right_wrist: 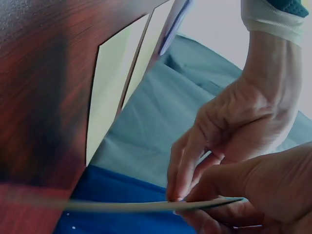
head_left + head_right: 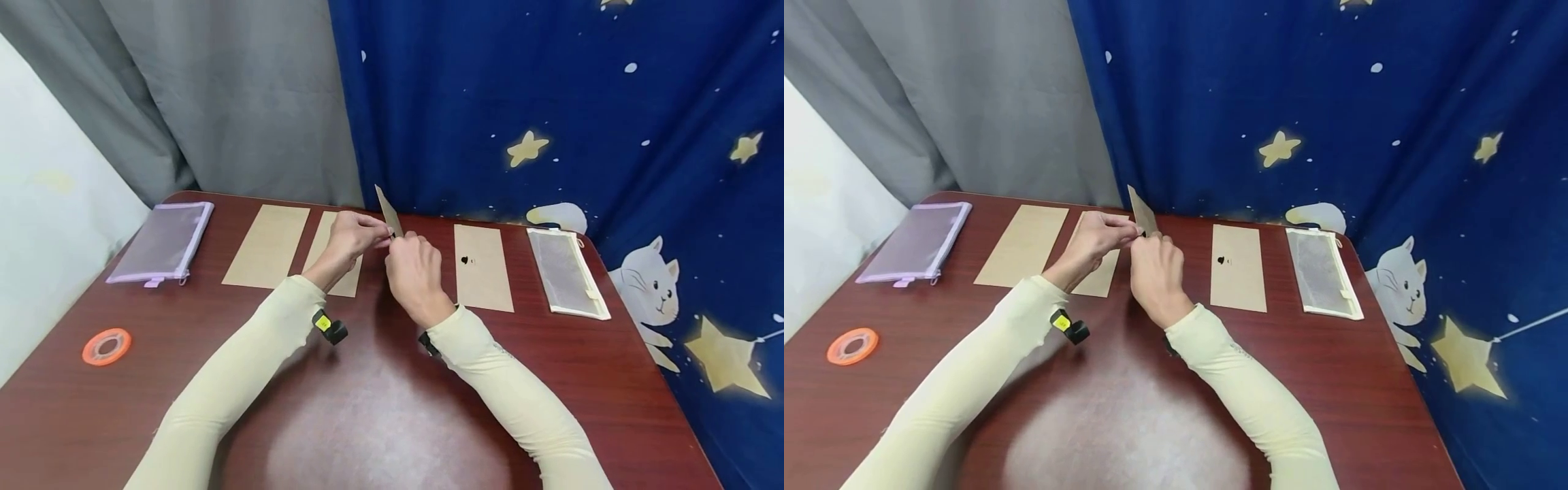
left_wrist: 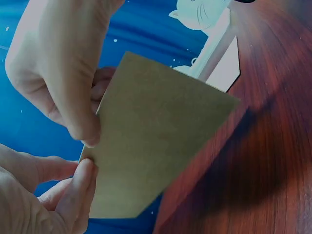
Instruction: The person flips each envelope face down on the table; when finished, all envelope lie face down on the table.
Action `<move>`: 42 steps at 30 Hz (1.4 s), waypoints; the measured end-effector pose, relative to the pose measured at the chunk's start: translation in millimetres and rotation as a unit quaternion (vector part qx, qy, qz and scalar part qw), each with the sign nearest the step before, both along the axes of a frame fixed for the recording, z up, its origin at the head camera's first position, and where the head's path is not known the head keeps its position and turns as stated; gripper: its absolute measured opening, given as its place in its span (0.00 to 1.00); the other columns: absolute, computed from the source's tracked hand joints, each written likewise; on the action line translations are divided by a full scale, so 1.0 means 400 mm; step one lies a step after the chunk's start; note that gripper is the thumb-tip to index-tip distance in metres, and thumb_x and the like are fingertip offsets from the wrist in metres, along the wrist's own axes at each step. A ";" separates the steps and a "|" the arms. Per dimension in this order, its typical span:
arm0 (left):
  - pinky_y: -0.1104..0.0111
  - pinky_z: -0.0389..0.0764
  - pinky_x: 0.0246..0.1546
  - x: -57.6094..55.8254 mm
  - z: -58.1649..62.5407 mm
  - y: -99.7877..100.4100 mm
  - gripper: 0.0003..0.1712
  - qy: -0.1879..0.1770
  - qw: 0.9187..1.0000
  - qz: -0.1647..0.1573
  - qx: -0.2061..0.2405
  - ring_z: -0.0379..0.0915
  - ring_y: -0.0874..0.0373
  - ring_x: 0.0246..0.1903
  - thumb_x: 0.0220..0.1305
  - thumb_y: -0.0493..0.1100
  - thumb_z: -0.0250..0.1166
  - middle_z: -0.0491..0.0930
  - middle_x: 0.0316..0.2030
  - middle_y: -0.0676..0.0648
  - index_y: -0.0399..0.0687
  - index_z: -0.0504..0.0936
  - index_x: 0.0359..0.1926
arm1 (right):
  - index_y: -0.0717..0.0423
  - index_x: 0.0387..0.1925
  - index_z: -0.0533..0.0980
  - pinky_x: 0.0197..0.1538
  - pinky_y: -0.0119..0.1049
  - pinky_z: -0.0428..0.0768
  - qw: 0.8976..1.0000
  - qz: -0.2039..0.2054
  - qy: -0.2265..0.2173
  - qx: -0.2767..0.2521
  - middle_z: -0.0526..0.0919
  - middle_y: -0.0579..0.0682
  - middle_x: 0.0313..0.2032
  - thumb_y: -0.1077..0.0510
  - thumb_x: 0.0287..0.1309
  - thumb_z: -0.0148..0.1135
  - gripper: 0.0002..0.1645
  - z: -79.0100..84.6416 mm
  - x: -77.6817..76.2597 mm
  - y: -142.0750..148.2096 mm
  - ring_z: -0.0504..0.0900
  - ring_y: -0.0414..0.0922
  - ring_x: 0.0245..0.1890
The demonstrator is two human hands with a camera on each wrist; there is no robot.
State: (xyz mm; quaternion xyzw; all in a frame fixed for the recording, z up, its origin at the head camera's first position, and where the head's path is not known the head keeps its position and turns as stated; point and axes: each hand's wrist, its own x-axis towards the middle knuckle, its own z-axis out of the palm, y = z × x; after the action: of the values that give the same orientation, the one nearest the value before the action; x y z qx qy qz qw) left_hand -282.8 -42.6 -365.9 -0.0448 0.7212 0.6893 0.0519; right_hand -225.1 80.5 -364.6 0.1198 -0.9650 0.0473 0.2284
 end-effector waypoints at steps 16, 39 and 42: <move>0.56 0.72 0.71 -0.026 -0.118 0.036 0.24 -0.237 0.945 -0.112 0.197 0.76 0.47 0.55 0.81 0.39 0.43 0.71 0.64 0.29 0.31 0.66 0.71 | 0.51 0.17 0.83 0.30 0.47 0.82 0.979 -0.013 -0.035 -0.200 0.85 0.51 0.24 0.61 0.57 0.64 0.14 0.064 -0.006 0.045 0.85 0.54 0.28; 0.72 0.87 0.47 0.006 -0.088 -0.040 0.24 -0.097 0.989 -0.024 0.106 0.84 0.66 0.33 0.64 0.29 0.67 0.84 0.42 0.46 0.37 0.80 0.62 | 0.60 0.46 0.87 0.34 0.29 0.84 0.896 -0.018 -0.126 -0.425 0.89 0.60 0.41 0.60 0.63 0.68 0.12 -0.022 -0.079 0.222 0.89 0.48 0.30; 0.71 0.87 0.47 0.010 -0.096 -0.040 0.22 -0.066 0.994 -0.012 0.089 0.85 0.66 0.34 0.63 0.29 0.68 0.85 0.45 0.43 0.36 0.82 0.59 | 0.62 0.48 0.85 0.37 0.37 0.89 0.860 -0.021 -0.164 -0.482 0.89 0.64 0.39 0.62 0.62 0.68 0.13 -0.053 -0.094 0.227 0.86 0.40 0.22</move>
State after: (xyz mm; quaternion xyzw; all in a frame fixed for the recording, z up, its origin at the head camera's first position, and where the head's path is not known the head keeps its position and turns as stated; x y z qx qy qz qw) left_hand -278.6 -58.7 -404.4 -0.0766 0.6529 0.7453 0.1117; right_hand -262.6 171.3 -386.0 -0.0349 -0.8472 0.5210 0.0974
